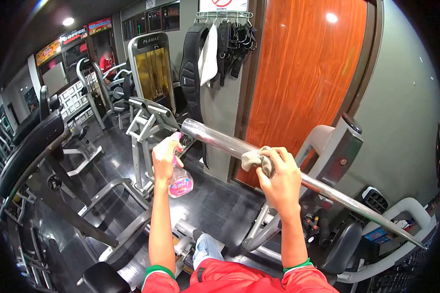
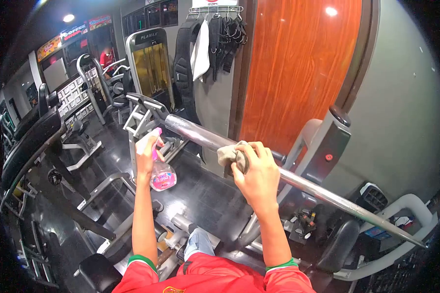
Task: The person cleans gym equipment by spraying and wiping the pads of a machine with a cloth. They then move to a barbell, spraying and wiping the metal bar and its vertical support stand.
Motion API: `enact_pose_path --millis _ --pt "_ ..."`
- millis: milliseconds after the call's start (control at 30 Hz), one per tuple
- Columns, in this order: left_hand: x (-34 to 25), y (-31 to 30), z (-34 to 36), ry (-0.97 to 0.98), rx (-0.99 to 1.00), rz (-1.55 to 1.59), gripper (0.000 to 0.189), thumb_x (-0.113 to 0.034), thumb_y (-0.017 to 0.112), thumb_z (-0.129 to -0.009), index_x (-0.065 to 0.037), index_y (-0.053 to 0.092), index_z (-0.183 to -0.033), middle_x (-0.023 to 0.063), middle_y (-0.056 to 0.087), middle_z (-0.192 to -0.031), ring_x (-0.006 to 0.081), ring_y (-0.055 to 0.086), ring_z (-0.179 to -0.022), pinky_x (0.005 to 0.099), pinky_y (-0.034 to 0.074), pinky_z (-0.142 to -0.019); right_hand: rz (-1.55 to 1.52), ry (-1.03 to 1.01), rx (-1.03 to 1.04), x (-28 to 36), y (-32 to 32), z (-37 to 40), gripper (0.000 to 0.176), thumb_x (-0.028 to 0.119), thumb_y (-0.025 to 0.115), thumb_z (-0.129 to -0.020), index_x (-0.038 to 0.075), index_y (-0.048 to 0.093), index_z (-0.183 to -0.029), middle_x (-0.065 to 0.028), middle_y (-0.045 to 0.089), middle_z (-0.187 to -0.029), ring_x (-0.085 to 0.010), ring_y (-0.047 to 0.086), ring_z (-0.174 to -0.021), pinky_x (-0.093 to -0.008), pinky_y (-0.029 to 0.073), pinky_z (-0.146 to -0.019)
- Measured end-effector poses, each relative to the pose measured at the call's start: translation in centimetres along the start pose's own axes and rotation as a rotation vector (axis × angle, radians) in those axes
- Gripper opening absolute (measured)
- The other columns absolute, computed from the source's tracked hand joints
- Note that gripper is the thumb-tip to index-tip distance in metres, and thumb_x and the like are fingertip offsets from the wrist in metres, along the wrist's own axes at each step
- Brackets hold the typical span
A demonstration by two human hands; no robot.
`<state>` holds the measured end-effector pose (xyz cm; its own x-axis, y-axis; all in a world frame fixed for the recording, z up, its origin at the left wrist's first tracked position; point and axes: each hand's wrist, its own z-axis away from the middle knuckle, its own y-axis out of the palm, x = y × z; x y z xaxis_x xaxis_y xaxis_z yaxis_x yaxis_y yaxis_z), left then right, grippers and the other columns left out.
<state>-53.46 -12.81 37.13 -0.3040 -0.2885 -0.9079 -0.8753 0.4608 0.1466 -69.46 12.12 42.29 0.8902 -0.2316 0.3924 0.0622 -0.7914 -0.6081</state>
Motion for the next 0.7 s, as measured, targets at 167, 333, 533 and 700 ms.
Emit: enact_pose_path --millis 167,333,533,700 --pt "2.9 -1.2 -3.0 0.114 0.014 0.146 0.027 -0.017 0.06 -0.092 0.005 0.067 -0.107 0.0121 0.067 -0.108 0.0145 0.06 -0.055 0.0254 0.048 -0.044 0.073 -0.037 0.065 2.5 0.1 -2.3 0.035 0.01 0.078 -0.07 0.013 0.069 -0.104 -0.005 0.064 -0.109 -0.0278 0.062 -0.098 -0.0389 0.053 -0.082" --pt "6.7 -2.0 -7.4 -0.121 0.285 0.402 0.042 -0.019 0.067 -0.089 0.004 0.059 -0.123 0.0112 0.068 -0.105 0.0128 0.059 -0.054 0.0252 0.05 -0.051 -0.009 -0.113 0.177 7.0 5.4 -7.0 0.032 0.01 0.077 -0.069 0.012 0.072 -0.101 -0.0054 0.066 -0.104 -0.0278 0.062 -0.093 -0.0383 0.051 -0.084" --pt "7.8 -1.1 -11.5 0.214 0.568 0.265 0.025 -0.013 0.072 -0.082 0.002 0.058 -0.098 0.0024 0.051 -0.08 0.0092 0.052 -0.067 0.0242 0.043 -0.059 0.067 -0.041 0.424 8.4 11.9 -13.3 0.025 0.012 0.073 -0.072 0.011 0.071 -0.097 -0.0043 0.066 -0.096 -0.0285 0.061 -0.088 -0.0396 0.052 -0.078" --pt "8.8 -1.8 -12.5 -0.039 0.712 0.376 0.027 -0.013 0.073 -0.076 0.002 0.059 -0.094 0.0037 0.05 -0.083 0.0112 0.049 -0.071 0.0257 0.041 -0.064 0.038 -0.016 0.522 9.0 14.7 -16.3 0.029 0.019 0.074 -0.073 0.012 0.072 -0.101 -0.0044 0.066 -0.094 -0.0296 0.062 -0.089 -0.0426 0.054 -0.076"
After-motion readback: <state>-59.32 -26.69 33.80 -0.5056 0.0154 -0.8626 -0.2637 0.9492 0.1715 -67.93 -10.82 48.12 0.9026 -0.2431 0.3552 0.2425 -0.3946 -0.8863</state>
